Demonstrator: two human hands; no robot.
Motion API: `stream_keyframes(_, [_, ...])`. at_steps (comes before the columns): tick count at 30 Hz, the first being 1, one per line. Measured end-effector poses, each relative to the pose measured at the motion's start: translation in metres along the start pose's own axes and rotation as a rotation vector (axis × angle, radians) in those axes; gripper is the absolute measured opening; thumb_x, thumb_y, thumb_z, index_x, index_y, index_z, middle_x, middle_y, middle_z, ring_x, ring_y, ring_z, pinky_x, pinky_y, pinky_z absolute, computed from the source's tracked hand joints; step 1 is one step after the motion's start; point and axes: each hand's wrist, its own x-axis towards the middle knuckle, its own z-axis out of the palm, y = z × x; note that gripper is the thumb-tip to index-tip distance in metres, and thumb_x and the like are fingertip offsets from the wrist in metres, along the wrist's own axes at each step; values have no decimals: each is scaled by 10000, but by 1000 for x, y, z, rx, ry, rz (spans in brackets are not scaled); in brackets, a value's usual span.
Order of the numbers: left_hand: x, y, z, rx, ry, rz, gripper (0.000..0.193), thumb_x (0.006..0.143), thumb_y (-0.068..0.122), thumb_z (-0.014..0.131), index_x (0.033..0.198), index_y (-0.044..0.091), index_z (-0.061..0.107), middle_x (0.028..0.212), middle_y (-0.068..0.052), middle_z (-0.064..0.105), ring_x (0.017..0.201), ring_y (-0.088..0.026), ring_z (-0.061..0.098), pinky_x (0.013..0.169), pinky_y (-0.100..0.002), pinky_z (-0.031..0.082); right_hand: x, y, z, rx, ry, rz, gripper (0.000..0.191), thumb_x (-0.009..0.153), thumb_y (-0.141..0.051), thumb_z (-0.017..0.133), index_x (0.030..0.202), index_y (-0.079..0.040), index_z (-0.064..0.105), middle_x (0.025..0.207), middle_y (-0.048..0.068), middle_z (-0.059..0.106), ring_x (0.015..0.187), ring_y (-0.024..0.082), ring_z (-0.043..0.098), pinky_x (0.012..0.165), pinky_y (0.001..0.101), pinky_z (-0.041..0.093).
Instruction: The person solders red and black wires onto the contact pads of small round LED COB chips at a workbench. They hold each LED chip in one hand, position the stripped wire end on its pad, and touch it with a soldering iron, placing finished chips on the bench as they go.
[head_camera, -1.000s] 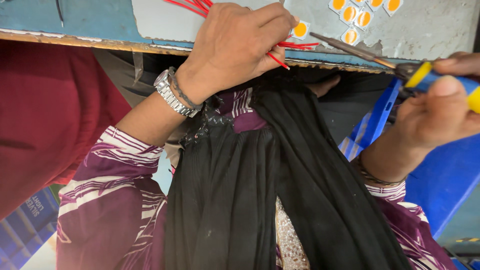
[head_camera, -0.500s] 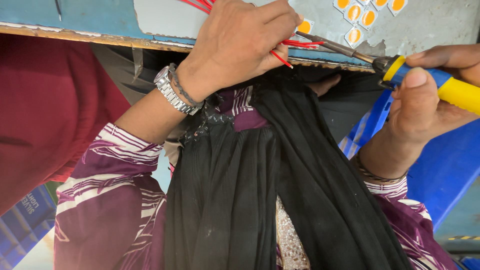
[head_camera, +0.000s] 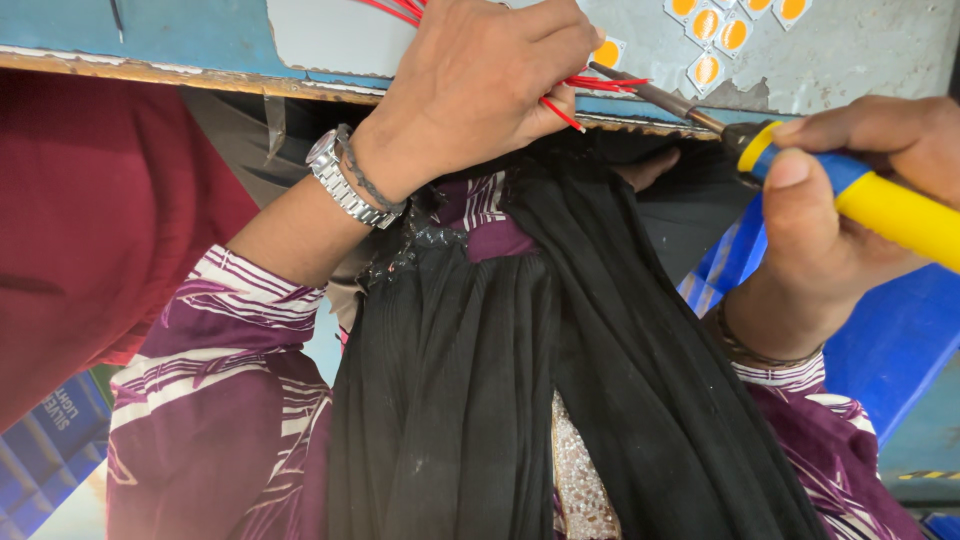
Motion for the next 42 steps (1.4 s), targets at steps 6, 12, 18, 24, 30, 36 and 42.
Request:
stream_keyframes(6, [1,0,-1,-21,5,-2,202,839,97,695,1032,71,641,952,-21,615,840,-269,612,718,-425,421,7,2,-2,12,19,14,285,1136,-131,712,1085,134,621,969,148,628,550,126,466,545,232,362])
stream_keyframes(12, [1,0,-1,3,8,3,203,829,110,702,1018,70,641,944,-18,612,843,-270,608,733,-425,419,13,3,-2,48,57,83,252,1149,-92,670,1078,146,626,974,145,614,528,120,425,527,236,342])
stream_keyframes(18, [1,0,0,-12,1,-4,211,831,120,719,1023,69,647,943,-19,609,858,-257,599,738,-423,421,17,0,2,52,31,86,245,1160,-84,668,1092,147,625,945,136,606,531,118,436,532,236,349])
stream_keyframes(24, [2,2,0,-9,39,19,230,856,172,744,1030,65,636,962,-17,595,895,-235,623,747,-406,426,20,-2,-1,15,1,115,236,1156,-83,668,1094,142,634,902,128,615,532,110,446,535,233,351])
stream_keyframes(30, [4,4,2,35,8,6,234,855,185,755,1023,68,641,956,-22,601,828,-238,615,706,-402,428,17,-1,-6,21,-17,126,242,1179,-84,678,1119,146,634,948,124,608,561,119,460,558,239,360])
stream_keyframes(36, [4,4,3,9,1,0,229,875,172,765,1028,57,639,991,-23,602,730,-227,622,644,-390,421,18,11,-15,11,69,130,249,1144,-90,653,1061,145,658,1073,138,661,555,114,428,541,236,334])
stream_keyframes(42, [6,5,3,2,2,0,223,881,181,769,1012,56,639,995,-27,605,725,-228,629,633,-390,424,17,12,-16,1,54,132,249,1159,-74,645,1066,158,643,1100,150,657,560,122,427,577,257,343])
